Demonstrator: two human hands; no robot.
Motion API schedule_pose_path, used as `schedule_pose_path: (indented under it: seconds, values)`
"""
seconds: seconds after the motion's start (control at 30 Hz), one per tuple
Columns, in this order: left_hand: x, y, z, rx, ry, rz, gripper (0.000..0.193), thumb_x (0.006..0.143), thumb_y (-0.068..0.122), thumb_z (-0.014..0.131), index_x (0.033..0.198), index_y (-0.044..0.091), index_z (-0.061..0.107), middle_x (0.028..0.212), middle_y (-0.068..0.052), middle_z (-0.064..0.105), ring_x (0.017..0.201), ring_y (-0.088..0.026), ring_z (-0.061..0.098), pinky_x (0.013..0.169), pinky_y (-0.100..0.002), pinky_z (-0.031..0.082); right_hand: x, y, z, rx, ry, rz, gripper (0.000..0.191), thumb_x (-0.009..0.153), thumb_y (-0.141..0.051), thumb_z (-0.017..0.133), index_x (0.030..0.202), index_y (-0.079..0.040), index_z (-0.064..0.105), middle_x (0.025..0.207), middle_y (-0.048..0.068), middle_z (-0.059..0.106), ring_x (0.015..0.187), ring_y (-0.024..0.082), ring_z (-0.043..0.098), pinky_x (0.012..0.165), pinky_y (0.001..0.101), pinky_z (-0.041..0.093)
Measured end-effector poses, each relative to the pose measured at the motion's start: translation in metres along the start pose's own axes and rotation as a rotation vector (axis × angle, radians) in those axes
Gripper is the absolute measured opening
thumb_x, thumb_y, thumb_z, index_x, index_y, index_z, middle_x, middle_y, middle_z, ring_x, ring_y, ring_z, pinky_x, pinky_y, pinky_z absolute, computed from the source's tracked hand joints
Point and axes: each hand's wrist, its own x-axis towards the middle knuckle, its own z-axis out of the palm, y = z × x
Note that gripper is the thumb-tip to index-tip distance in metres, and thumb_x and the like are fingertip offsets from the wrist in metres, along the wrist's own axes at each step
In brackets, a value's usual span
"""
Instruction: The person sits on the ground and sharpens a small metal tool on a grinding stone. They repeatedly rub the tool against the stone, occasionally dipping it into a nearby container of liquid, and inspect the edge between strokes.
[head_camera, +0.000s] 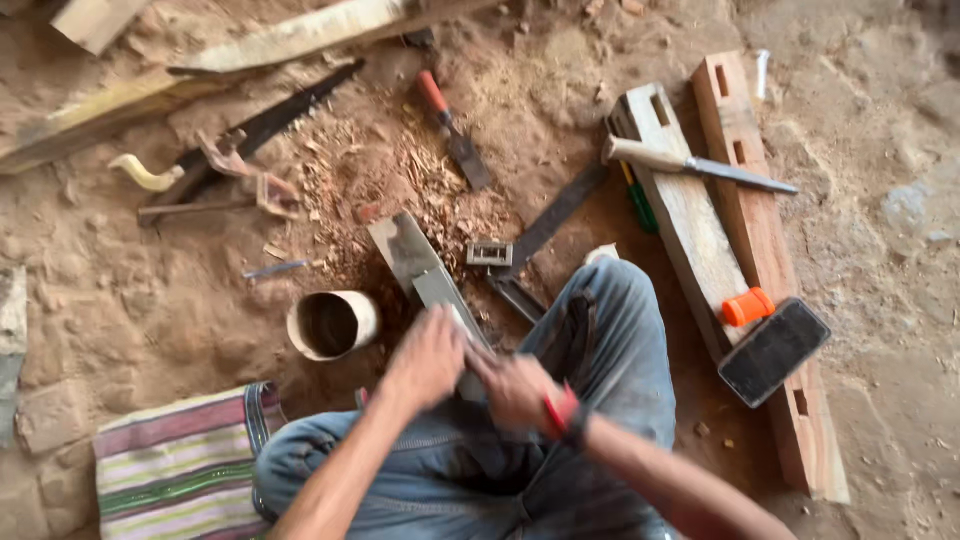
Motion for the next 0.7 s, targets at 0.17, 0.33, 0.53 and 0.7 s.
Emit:
schedule_pose_path:
  seconds: [0.17, 0.33, 0.53, 0.7]
  values:
    - [0.006, -0.009, 0.008, 0.060, -0.119, 0.005, 0.046, 0.094, 0.017, 0.046, 0.124, -0.015, 0.058, 0.143, -0.042, 0.046, 0.135, -0.052, 0.043, 0.116, -0.052, 0.035, 0.013, -0.012, -0.005, 0.144, -0.039, 0.150, 0.106, 0.066, -0.015, 0.068, 0.158, 0.006, 0.021, 0.146, 0.030, 0.049, 0.064, 0.038, 0.069, 0.058, 0.0460, 0.057]
    - [0.047, -0.062, -0.004, 0.059, -0.101, -0.188, 0.047, 0.095, 0.015, 0.043, 0.132, -0.011, 0.056, 0.141, -0.041, 0.046, 0.132, -0.052, 0.044, 0.113, -0.053, 0.036, 0.096, 0.031, -0.025, 0.002, 0.066, -0.041, 0.096, 0.069, -0.012, 0.067, 0.156, 0.000, 0.028, 0.158, 0.022, 0.045, 0.066, 0.038, 0.070, 0.055, 0.0472, 0.056]
    - [-0.007, 0.014, -0.007, 0.122, -0.144, 0.040, 0.048, 0.092, 0.016, 0.045, 0.127, -0.014, 0.058, 0.139, -0.040, 0.051, 0.133, -0.050, 0.045, 0.117, -0.053, 0.035, -0.014, -0.020, 0.002, 0.087, 0.064, 0.094, 0.102, 0.063, -0.011, 0.068, 0.155, 0.003, 0.026, 0.153, 0.025, 0.045, 0.087, 0.039, 0.073, 0.070, 0.0505, 0.058]
    - [0.028, -0.036, 0.002, 0.151, -0.224, -0.087, 0.046, 0.096, 0.015, 0.042, 0.129, -0.012, 0.058, 0.141, -0.039, 0.050, 0.130, -0.050, 0.047, 0.112, -0.052, 0.037, 0.057, 0.015, -0.002, -0.024, 0.001, 0.047, 0.081, 0.086, -0.032, 0.072, 0.154, -0.004, 0.037, 0.114, 0.014, 0.063, 0.088, 0.035, 0.073, 0.077, 0.0487, 0.056]
